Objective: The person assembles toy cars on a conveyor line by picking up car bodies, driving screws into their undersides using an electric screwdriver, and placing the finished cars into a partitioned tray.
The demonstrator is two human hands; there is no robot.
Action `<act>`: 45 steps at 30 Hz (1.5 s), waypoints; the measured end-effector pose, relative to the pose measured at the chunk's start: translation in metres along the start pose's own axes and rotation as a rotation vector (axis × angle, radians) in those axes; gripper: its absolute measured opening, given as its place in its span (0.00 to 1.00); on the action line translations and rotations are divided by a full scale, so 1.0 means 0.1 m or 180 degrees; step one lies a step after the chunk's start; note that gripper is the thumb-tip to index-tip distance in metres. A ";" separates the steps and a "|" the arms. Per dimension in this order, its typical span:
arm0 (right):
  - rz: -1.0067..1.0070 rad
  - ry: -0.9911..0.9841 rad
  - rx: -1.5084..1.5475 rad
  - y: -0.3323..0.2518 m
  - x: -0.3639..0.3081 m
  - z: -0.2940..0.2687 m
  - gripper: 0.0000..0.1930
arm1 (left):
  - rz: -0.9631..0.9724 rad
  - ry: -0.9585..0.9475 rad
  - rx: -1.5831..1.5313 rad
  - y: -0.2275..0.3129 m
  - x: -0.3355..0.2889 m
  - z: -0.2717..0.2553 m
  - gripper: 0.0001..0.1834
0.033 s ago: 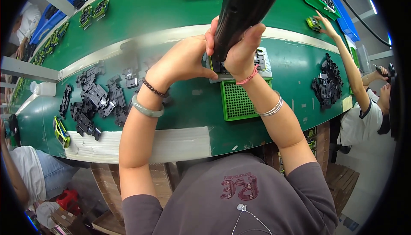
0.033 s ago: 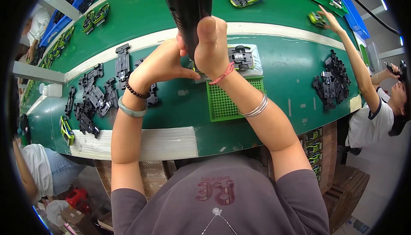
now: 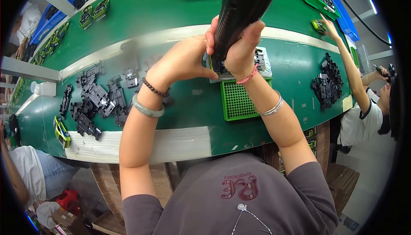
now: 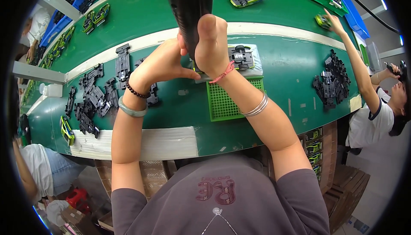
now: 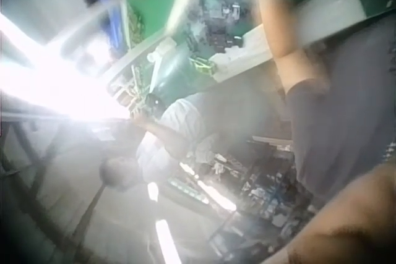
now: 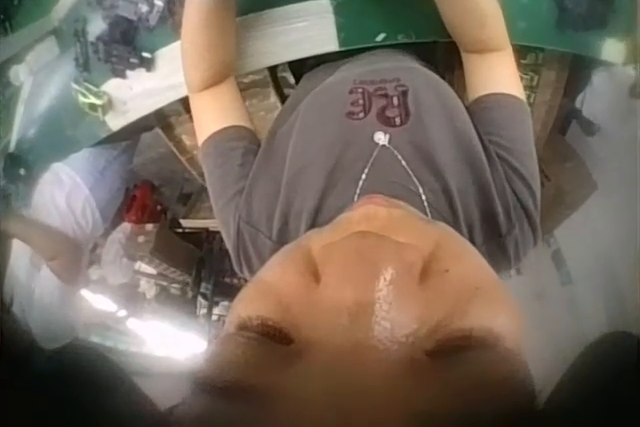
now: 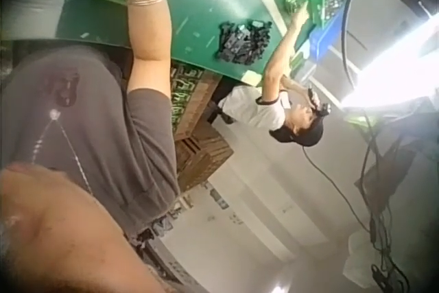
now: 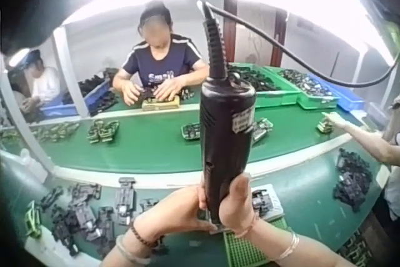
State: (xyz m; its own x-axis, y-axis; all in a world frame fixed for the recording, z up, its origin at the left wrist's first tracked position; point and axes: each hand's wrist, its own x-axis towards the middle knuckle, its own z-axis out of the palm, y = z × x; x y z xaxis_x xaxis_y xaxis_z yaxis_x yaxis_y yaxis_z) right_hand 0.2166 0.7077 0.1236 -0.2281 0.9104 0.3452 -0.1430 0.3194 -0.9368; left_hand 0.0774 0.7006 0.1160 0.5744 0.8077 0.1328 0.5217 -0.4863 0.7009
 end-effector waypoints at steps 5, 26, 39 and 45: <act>-0.0079 -0.0047 0.0244 0.05 -0.04 -0.06 0.48 | 0.0424 0.0223 0.0101 0.04 0.01 0.04 0.30; -0.0561 0.1777 0.0595 -0.02 -1.34 -1.77 0.46 | -0.0857 0.0147 0.2379 -0.78 0.06 -1.60 0.26; -0.0491 0.1872 0.0544 -0.05 -1.29 -1.74 0.45 | -0.0262 0.0256 0.1603 -0.75 1.09 -0.75 0.21; -0.0459 0.1871 0.0601 -0.09 -1.35 -1.77 0.45 | 0.0798 0.0125 0.1490 -0.49 1.67 0.02 0.18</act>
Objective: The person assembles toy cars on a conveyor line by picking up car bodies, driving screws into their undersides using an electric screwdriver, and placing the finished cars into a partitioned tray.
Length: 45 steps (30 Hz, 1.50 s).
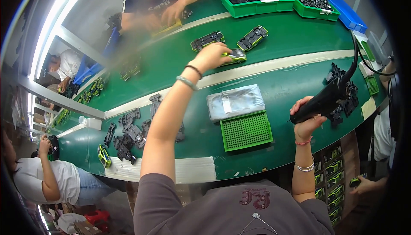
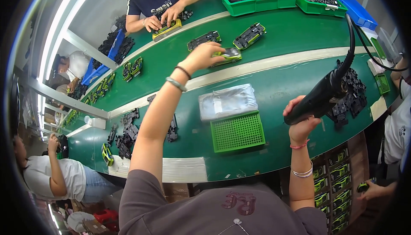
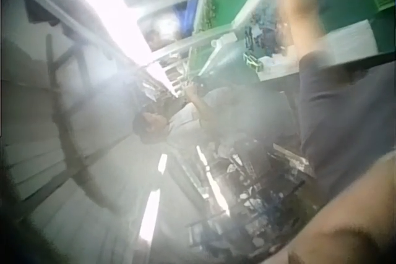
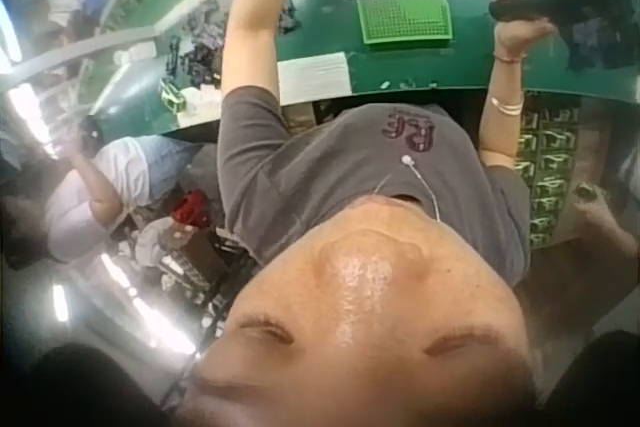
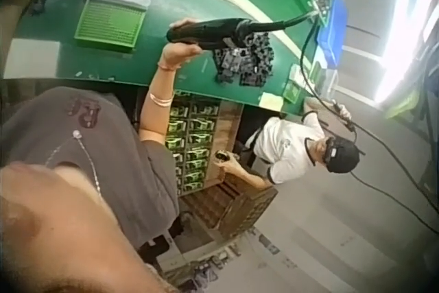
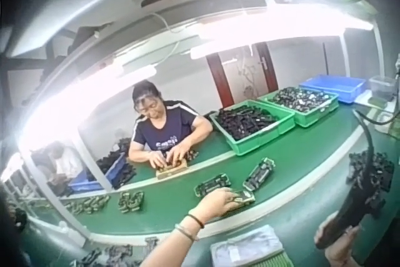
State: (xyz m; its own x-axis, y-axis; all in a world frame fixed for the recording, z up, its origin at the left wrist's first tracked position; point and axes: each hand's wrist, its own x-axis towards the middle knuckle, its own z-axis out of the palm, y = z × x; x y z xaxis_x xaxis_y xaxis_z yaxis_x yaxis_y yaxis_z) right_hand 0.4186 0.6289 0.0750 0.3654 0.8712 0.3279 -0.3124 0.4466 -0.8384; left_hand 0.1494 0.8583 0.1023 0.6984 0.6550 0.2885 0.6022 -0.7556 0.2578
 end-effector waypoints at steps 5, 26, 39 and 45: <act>-0.0014 -0.0117 -0.0009 0.01 0.01 -0.06 0.46 | -0.0461 -0.0487 0.0518 0.20 -0.02 0.01 0.20; -0.0341 -0.0819 -0.0812 0.47 0.55 -0.38 0.52 | -0.5734 0.2879 0.1507 3.89 -7.52 -0.58 0.16; 0.0236 -0.1275 -0.0921 1.38 0.41 0.30 0.51 | -0.8081 0.4067 0.2807 4.78 -8.81 0.75 0.21; 0.0383 -0.1266 -0.1129 1.55 0.19 0.48 0.50 | -0.8409 0.2925 0.3120 4.45 -9.02 0.93 0.22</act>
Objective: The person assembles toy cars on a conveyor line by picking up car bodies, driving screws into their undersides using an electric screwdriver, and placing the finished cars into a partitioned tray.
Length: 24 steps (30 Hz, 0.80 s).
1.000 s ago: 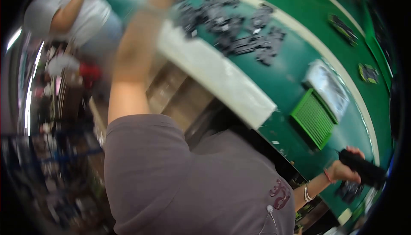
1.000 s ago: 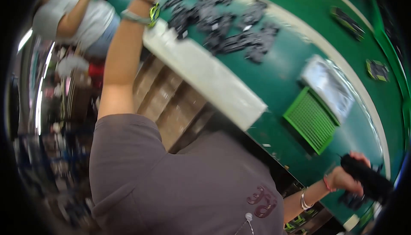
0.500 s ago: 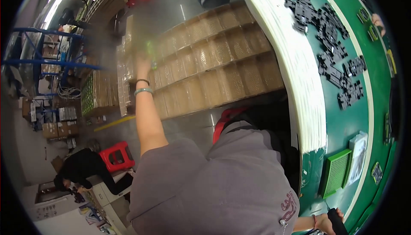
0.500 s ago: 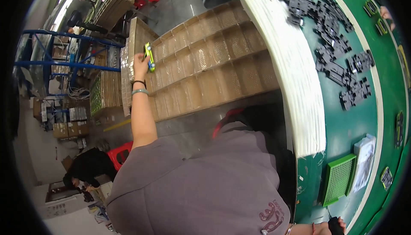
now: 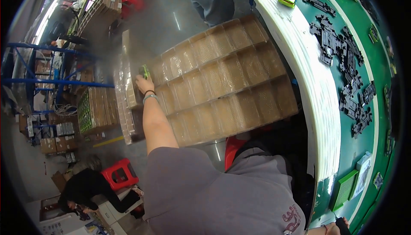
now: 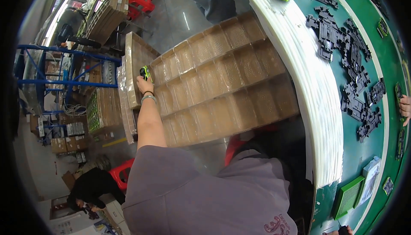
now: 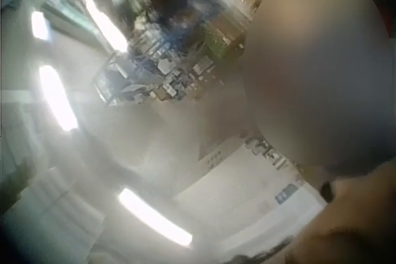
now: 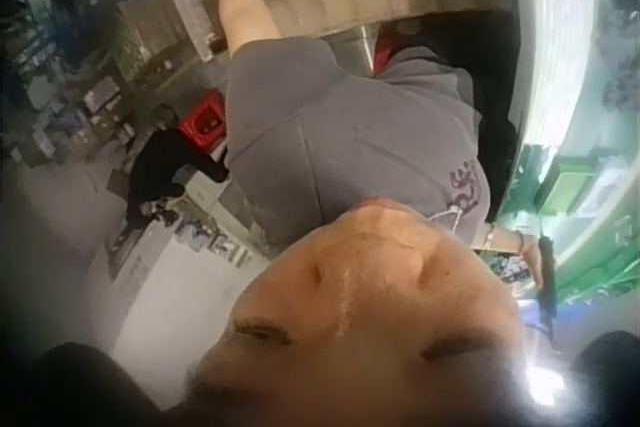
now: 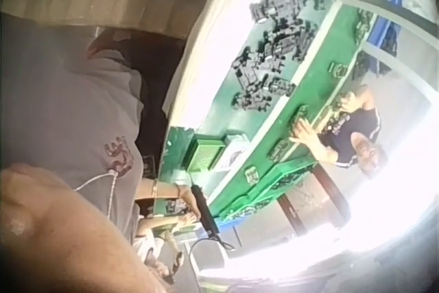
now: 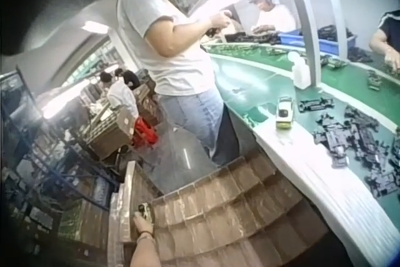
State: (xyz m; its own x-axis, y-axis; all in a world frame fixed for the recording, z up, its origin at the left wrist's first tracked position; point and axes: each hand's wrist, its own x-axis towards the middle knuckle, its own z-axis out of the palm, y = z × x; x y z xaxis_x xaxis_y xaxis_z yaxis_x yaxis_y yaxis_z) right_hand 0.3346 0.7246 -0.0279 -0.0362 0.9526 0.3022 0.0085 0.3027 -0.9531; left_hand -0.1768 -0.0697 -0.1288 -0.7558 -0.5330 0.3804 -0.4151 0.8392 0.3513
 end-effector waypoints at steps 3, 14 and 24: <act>0.0035 0.0018 -0.0072 -0.07 0.06 0.06 0.50 | -0.0289 -0.0647 0.0666 -0.12 0.16 0.14 0.21; -0.0529 0.1299 0.0458 -0.93 -0.48 -0.93 0.45 | 0.0764 -0.1254 0.1146 -0.53 0.43 0.56 0.24; -0.0558 0.1062 0.0859 -1.13 -0.62 -0.89 0.44 | 0.2706 -0.0919 -0.2590 3.54 -0.87 -1.01 0.17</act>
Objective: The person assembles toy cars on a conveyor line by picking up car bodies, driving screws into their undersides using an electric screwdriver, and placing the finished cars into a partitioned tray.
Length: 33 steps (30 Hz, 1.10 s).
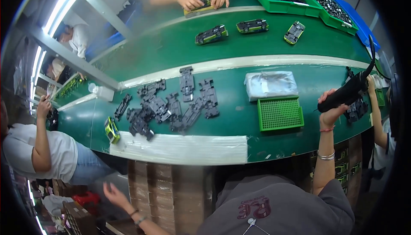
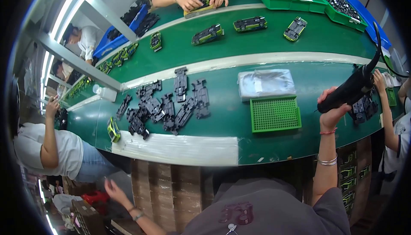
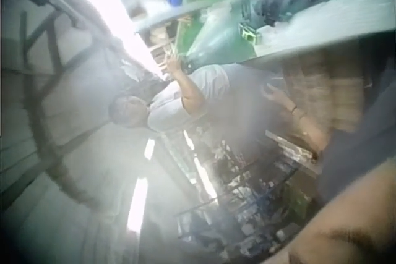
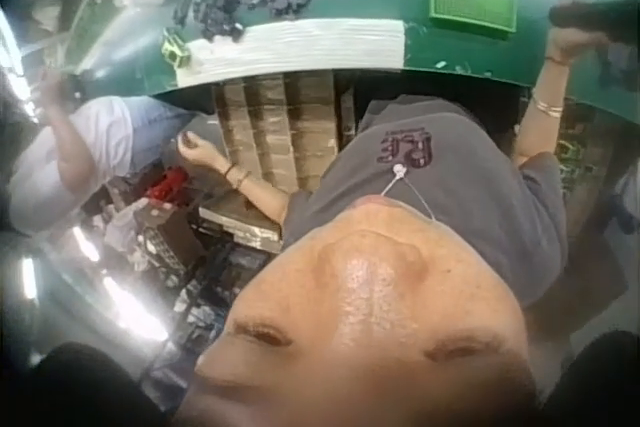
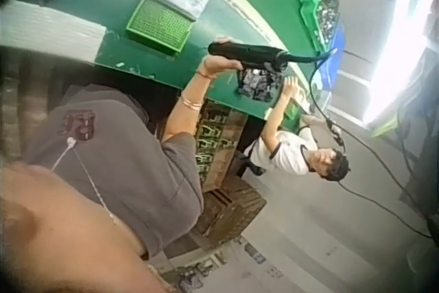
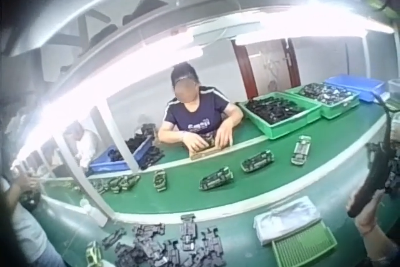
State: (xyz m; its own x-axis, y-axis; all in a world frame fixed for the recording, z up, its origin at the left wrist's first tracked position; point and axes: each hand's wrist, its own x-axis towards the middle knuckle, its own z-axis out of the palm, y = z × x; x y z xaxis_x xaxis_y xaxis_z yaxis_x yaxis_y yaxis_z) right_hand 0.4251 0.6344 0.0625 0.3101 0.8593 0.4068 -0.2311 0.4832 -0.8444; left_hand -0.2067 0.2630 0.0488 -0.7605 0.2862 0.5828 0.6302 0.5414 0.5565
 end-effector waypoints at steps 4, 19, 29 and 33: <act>0.0044 -0.0007 -0.0049 0.01 -0.07 0.07 0.44 | 0.1941 -0.1092 -0.1407 2.52 0.39 1.24 0.18; 0.0021 0.0143 -0.0155 -0.08 -0.10 0.10 0.47 | 0.3313 -0.2715 -0.1404 4.59 0.26 4.09 0.20; 0.0051 0.0256 -0.0055 -0.06 -0.04 0.11 0.46 | 0.3999 -0.3582 -0.2064 5.00 -0.94 2.28 0.21; 0.0021 0.0286 -0.0016 -0.05 -0.07 0.11 0.46 | 0.4123 -0.3578 -0.1987 4.87 -1.07 2.34 0.23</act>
State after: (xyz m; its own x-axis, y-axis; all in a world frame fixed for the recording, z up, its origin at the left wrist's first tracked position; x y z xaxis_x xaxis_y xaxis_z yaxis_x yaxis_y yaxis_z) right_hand 0.4142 0.6278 0.0683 0.3902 0.8438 0.3684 -0.2288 0.4765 -0.8489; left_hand 0.1450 0.6814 0.1186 0.6333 0.7156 0.2947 0.5997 -0.6945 0.3975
